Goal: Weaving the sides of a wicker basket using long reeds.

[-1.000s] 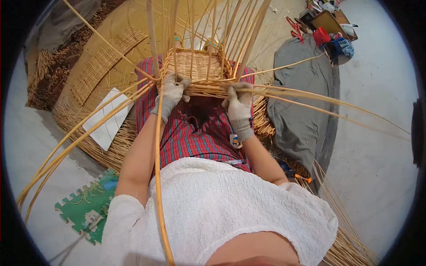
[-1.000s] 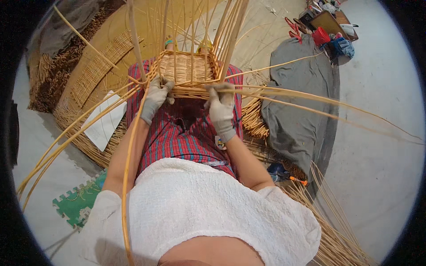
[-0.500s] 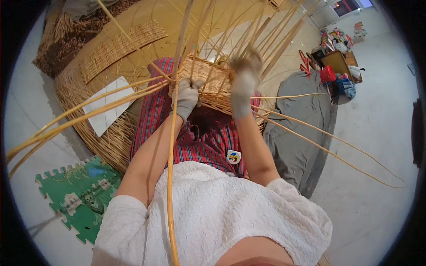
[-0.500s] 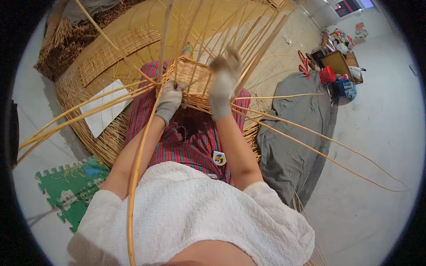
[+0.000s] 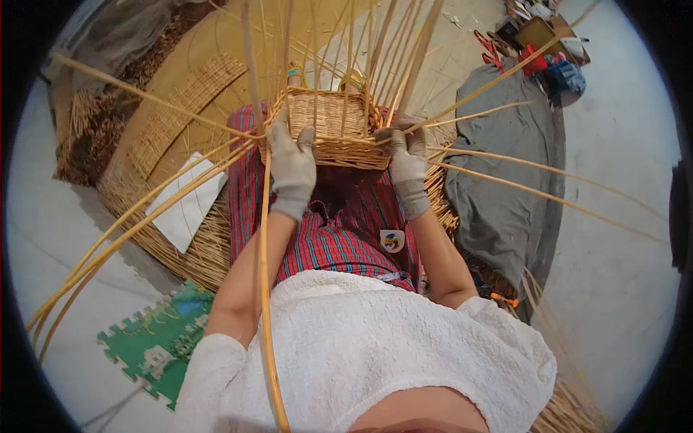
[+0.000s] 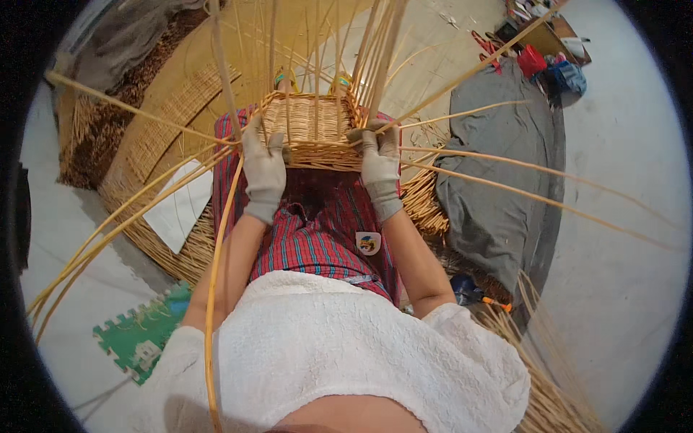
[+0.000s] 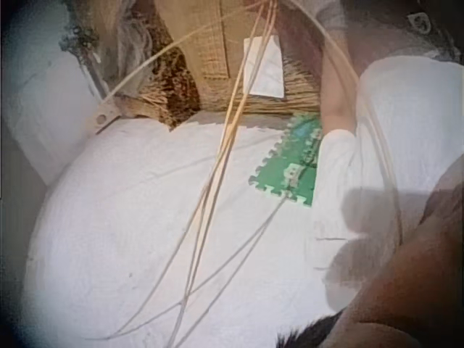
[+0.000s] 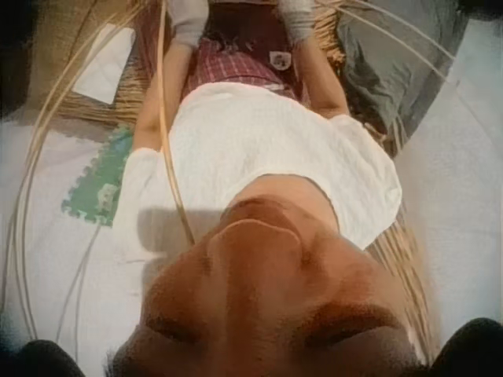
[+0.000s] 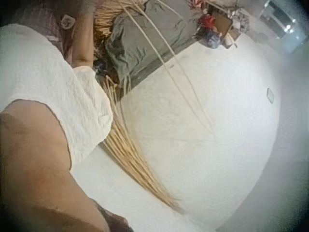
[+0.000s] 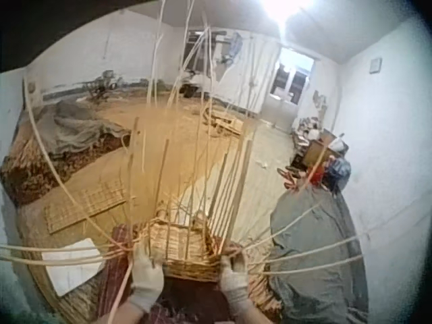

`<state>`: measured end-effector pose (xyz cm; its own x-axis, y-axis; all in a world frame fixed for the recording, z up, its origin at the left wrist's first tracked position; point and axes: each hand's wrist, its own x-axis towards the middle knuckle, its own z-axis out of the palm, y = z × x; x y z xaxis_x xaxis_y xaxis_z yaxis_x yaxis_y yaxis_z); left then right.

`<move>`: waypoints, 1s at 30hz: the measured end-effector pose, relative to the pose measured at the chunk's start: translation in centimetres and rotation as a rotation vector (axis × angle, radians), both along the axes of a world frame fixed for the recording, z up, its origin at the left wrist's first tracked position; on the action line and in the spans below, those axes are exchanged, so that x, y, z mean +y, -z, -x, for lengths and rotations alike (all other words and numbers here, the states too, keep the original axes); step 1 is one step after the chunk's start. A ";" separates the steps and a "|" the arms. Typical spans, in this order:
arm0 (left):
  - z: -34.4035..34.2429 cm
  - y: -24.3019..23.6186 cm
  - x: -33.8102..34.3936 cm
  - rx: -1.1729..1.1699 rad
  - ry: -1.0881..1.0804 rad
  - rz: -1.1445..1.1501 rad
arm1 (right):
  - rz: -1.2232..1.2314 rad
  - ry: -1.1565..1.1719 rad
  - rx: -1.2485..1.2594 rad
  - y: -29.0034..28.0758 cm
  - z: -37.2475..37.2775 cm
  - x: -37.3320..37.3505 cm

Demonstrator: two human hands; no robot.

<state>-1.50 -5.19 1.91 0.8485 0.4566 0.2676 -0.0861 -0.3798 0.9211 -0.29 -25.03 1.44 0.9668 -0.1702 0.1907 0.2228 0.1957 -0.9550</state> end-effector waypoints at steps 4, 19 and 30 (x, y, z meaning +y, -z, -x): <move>-3.3 -1.7 -1.7 0.172 0.395 -0.057 | 0.090 -0.045 0.096 0.1 -0.8 -0.5; -2.7 -2.4 -2.6 0.737 0.639 0.167 | 1.104 0.152 -0.345 -4.1 -10.2 4.0; -3.1 0.1 -4.4 0.595 0.598 0.886 | -0.161 0.098 -0.380 0.4 -1.9 -1.7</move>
